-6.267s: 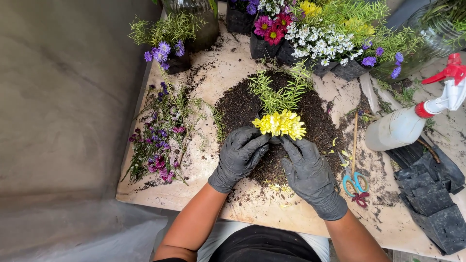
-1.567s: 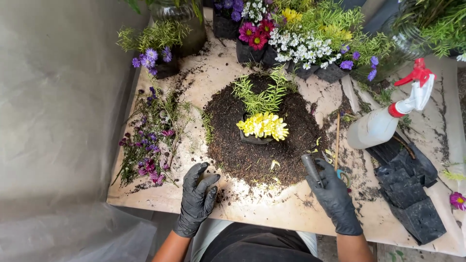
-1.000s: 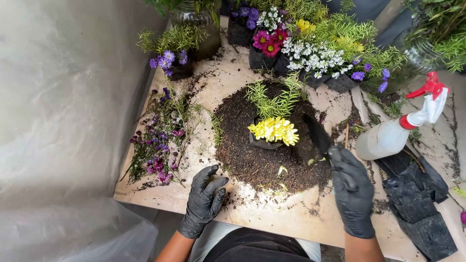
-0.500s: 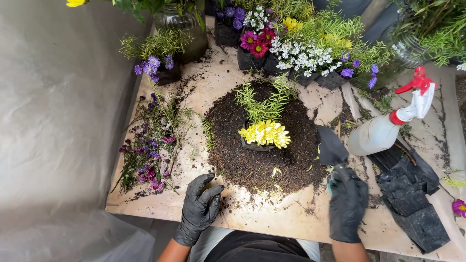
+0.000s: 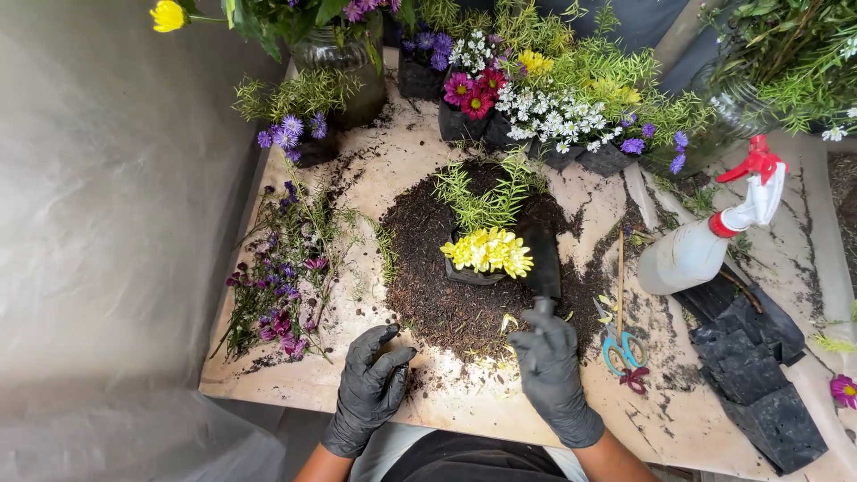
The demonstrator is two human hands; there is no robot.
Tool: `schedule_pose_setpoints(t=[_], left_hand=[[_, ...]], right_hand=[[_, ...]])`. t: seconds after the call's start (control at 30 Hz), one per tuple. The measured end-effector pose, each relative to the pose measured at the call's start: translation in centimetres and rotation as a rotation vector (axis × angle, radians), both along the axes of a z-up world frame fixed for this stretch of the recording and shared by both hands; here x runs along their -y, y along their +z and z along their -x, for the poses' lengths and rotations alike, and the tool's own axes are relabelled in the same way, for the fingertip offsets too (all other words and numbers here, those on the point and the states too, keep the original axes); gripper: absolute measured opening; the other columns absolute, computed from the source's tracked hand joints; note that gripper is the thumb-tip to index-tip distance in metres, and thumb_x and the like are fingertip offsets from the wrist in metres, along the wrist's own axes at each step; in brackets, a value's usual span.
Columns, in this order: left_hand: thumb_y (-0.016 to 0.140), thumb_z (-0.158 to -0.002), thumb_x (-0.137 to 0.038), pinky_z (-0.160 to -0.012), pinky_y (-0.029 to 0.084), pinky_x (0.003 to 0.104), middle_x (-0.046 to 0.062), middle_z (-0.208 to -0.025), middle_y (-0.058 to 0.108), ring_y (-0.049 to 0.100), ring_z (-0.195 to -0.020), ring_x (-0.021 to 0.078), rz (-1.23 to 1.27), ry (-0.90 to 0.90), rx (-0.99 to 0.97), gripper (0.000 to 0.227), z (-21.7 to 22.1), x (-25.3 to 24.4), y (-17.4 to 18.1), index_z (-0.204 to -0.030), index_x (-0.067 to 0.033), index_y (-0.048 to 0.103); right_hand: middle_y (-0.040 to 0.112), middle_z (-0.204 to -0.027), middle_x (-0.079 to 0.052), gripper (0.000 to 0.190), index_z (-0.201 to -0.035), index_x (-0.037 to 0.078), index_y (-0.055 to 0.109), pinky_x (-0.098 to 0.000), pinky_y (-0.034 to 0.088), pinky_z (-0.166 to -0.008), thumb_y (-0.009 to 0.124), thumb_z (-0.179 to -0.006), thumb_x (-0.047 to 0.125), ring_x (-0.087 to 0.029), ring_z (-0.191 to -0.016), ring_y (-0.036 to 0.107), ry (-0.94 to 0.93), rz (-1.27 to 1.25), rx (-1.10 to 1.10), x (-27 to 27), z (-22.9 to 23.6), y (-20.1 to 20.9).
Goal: The person arranges yellow flowers into a small black pot filled with soil. They use shears to trim the flower stems and a wooden stick to adjust the soil around the base of the flowers. The person also uses a spray bottle to mist the arrangement and adds more soil to the pot.
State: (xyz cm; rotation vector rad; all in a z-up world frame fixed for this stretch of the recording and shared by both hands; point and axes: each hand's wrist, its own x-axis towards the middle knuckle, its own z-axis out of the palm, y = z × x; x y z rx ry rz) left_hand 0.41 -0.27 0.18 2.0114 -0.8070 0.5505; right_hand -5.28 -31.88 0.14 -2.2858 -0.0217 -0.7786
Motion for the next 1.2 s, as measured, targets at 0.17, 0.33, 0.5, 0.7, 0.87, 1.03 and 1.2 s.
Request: schedule_pose_setpoints(t=[0.17,0.33,0.5,0.7,0.87,1.03,1.2], left_hand=[[0.063,-0.098,-0.013,-0.104,0.054,0.05,0.018,-0.139,0.057,0.057,-0.127,0.0383,0.008,0.006,0.01,0.026,0.2,0.0,0.4,-0.124,-0.0169,0.069],[0.062,-0.099,-0.015,-0.107,0.052,0.052,0.018,-0.137,0.057,0.057,-0.127,0.0386,0.013,-0.003,0.009,0.026,0.3,-0.2,-0.2,-0.123,-0.0181,0.07],[0.064,-0.097,-0.01,-0.105,0.052,0.051,0.016,-0.138,0.057,0.056,-0.127,0.038,-0.003,0.011,-0.002,0.031,0.2,-0.2,0.1,-0.125,-0.0205,0.069],[0.061,-0.099,-0.015,-0.108,0.05,0.053,0.015,-0.141,0.056,0.056,-0.127,0.0384,-0.033,-0.021,0.034,0.028,0.2,-0.2,0.3,-0.126,-0.0197,0.068],[0.06,-0.098,-0.013,-0.107,0.052,0.053,0.016,-0.141,0.057,0.058,-0.125,0.0376,-0.01,-0.004,0.055,0.029,0.2,-0.1,0.3,-0.125,-0.0195,0.069],[0.062,-0.099,-0.014,-0.108,0.051,0.053,0.016,-0.14,0.057,0.058,-0.126,0.0381,-0.013,0.002,0.064,0.028,0.2,-0.1,0.2,-0.125,-0.0194,0.068],[0.059,-0.1,-0.014,-0.106,0.052,0.054,0.016,-0.142,0.057,0.059,-0.125,0.0394,-0.044,-0.015,0.082,0.03,0.5,-0.1,0.5,-0.128,-0.0192,0.067]], right_hand=[[0.058,-0.135,-0.013,0.03,-0.112,0.013,0.069,-0.0423,0.061,-0.1,0.068,-0.086,-0.003,-0.032,-0.121,0.059,-0.009,-0.164,-0.027,0.4,1.7,4.4],[0.054,-0.134,-0.015,0.021,-0.111,0.005,0.067,-0.0412,0.055,-0.101,0.065,-0.091,-0.002,-0.031,-0.123,0.054,-0.123,0.138,0.054,5.3,1.5,2.4],[0.057,-0.131,-0.014,0.024,-0.117,0.011,0.069,-0.0474,0.058,-0.104,0.07,-0.093,0.013,-0.04,-0.138,0.055,0.006,0.309,0.0,8.4,0.3,0.9],[0.053,-0.133,-0.011,0.057,-0.136,0.015,0.056,-0.0273,0.063,-0.055,0.042,-0.098,0.056,-0.017,-0.099,0.064,0.287,0.416,-0.216,8.7,-3.3,6.1],[0.06,-0.079,-0.004,0.043,-0.089,0.011,0.061,-0.0335,0.045,-0.055,0.032,-0.11,0.036,-0.02,-0.065,0.056,0.44,0.431,0.453,10.4,-11.1,7.2],[0.065,-0.098,-0.015,0.032,-0.112,0.004,0.062,-0.0435,0.048,-0.078,0.04,-0.11,0.028,-0.03,-0.088,0.06,0.032,0.195,-0.218,9.2,-19.4,9.2],[0.07,-0.128,-0.017,0.078,-0.147,0.014,0.057,-0.0547,0.055,-0.084,0.025,-0.101,0.069,-0.044,-0.11,0.068,-0.036,0.412,-0.473,12.7,-23.8,5.4]])
